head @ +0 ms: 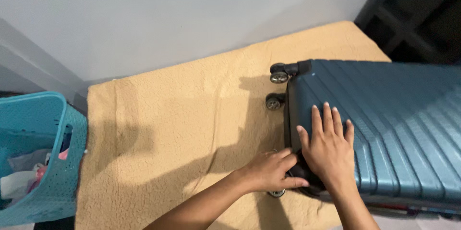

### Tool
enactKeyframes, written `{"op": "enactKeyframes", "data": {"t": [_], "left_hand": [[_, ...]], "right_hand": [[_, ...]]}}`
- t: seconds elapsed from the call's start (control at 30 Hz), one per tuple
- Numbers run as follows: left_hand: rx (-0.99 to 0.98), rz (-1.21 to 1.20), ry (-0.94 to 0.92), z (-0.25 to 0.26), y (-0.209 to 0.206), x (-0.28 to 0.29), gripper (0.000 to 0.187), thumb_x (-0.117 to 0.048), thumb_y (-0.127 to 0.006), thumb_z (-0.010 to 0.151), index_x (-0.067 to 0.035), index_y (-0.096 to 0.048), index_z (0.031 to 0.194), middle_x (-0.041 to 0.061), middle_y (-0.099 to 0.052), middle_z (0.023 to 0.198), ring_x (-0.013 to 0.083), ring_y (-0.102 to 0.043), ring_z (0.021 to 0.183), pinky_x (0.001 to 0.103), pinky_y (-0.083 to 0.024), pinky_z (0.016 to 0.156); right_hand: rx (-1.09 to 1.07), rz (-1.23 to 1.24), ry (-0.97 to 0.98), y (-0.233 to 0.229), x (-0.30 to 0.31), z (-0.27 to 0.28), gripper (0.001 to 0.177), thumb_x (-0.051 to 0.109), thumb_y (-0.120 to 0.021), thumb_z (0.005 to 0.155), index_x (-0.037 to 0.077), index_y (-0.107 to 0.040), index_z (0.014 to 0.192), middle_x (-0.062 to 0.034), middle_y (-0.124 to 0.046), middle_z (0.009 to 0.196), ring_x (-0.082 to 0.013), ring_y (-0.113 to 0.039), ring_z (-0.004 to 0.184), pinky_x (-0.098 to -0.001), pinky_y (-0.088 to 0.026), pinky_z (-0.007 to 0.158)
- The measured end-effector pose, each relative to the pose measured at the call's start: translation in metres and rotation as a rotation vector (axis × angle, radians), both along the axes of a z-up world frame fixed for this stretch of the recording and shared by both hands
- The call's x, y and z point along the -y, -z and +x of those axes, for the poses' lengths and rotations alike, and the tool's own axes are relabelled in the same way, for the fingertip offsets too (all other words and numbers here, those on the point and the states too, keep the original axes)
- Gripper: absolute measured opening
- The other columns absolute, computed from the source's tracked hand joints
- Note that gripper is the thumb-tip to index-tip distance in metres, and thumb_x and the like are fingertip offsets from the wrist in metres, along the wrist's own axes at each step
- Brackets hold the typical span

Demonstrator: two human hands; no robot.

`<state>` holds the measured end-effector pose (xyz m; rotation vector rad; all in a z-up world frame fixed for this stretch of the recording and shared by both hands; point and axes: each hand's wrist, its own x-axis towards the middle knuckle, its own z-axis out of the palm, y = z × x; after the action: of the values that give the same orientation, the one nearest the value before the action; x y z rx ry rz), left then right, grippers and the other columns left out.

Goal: The person folds a white t-shirt, a blue patterned shirt, and a yellow patterned shirt on a beige towel. They place the folded clothes into an open suitcase, secure the contents with a strap, and close the suitcase.

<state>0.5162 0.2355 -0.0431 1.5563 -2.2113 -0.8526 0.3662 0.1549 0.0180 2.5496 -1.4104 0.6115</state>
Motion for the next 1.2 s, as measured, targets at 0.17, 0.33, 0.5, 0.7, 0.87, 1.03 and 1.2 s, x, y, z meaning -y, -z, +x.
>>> {"op": "enactKeyframes", "data": {"t": [0.17, 0.33, 0.5, 0.7, 0.87, 1.03, 1.2], "left_hand": [[-0.101, -0.274, 0.031, 0.001, 0.028, 0.001, 0.081, -0.07, -0.053, 0.098, 0.006, -0.062, 0.124, 0.027, -0.061, 0.127, 0.0413, -0.069, 0.104, 0.05, -0.058, 0.085], [-0.158, -0.194, 0.0, -0.001, 0.032, -0.003, 0.079, -0.068, -0.057, 0.094, 0.005, -0.067, 0.122, 0.026, -0.067, 0.12, 0.0395, -0.071, 0.101, 0.048, -0.058, 0.088], [-0.209, -0.548, -0.057, -0.003, 0.029, -0.007, 0.076, -0.066, -0.064, 0.098, 0.01, -0.064, 0.109, 0.027, -0.068, 0.108, 0.0385, -0.072, 0.101, 0.044, -0.06, 0.088], [-0.129, -0.082, -0.078, -0.002, 0.02, -0.01, 0.07, -0.063, -0.064, 0.088, 0.005, -0.068, 0.105, 0.02, -0.07, 0.095, 0.0306, -0.072, 0.076, 0.04, -0.058, 0.073], [-0.811, 0.3, -0.185, 0.036, 0.093, 0.043, 0.044, -0.041, -0.047, 0.11, -0.005, -0.073, 0.106, 0.006, -0.075, 0.098, 0.0137, -0.068, 0.096, 0.032, -0.055, 0.089], [-0.446, -0.126, -0.389, 0.105, 0.123, 0.166, 0.025, -0.013, -0.048, 0.105, 0.0, -0.068, 0.113, 0.017, -0.078, 0.11, 0.0199, -0.072, 0.103, 0.036, -0.057, 0.087], [-0.614, -0.219, -0.363, 0.107, 0.119, 0.224, 0.043, -0.009, -0.045, 0.099, -0.005, -0.057, 0.14, 0.016, -0.056, 0.142, 0.0235, -0.057, 0.125, 0.036, -0.048, 0.104]], "right_hand": [[-0.08, 0.006, -0.119, -0.003, -0.003, 0.005, 0.06, 0.041, -0.051, 0.096, 0.0, -0.053, 0.141, -0.023, -0.043, 0.153, -0.0352, -0.037, 0.144, -0.0606, -0.027, 0.113], [-0.227, 0.112, -0.486, 0.0, 0.016, 0.026, 0.031, 0.023, -0.061, 0.082, 0.011, -0.072, 0.108, -0.0128, -0.066, 0.118, -0.0303, -0.06, 0.12, -0.0528, -0.039, 0.111], [-0.315, 0.191, -0.683, 0.012, 0.037, 0.081, 0.023, 0.03, -0.064, 0.092, 0.011, -0.069, 0.081, -0.0089, -0.072, 0.074, -0.0276, -0.07, 0.057, -0.0417, -0.055, 0.05], [-0.055, -0.043, -0.606, 0.005, 0.066, 0.091, 0.022, 0.024, -0.065, 0.092, 0.011, -0.067, 0.075, -0.0064, -0.068, 0.066, -0.0246, -0.067, 0.052, -0.039, -0.051, 0.045], [0.123, -0.092, -0.512, -0.005, 0.072, 0.082, 0.024, 0.027, -0.066, 0.092, 0.012, -0.067, 0.073, -0.0048, -0.068, 0.067, -0.0249, -0.067, 0.057, -0.0397, -0.051, 0.048], [0.202, -0.187, -0.443, -0.008, 0.076, 0.081, 0.024, 0.028, -0.066, 0.094, 0.012, -0.07, 0.077, -0.0045, -0.068, 0.068, -0.0248, -0.068, 0.06, -0.0394, -0.051, 0.049], [0.22, -0.159, -0.316, -0.016, 0.079, 0.079, 0.032, 0.027, -0.069, 0.094, 0.012, -0.064, 0.066, -0.0025, -0.065, 0.065, -0.0231, -0.066, 0.058, -0.0394, -0.049, 0.049]]}}
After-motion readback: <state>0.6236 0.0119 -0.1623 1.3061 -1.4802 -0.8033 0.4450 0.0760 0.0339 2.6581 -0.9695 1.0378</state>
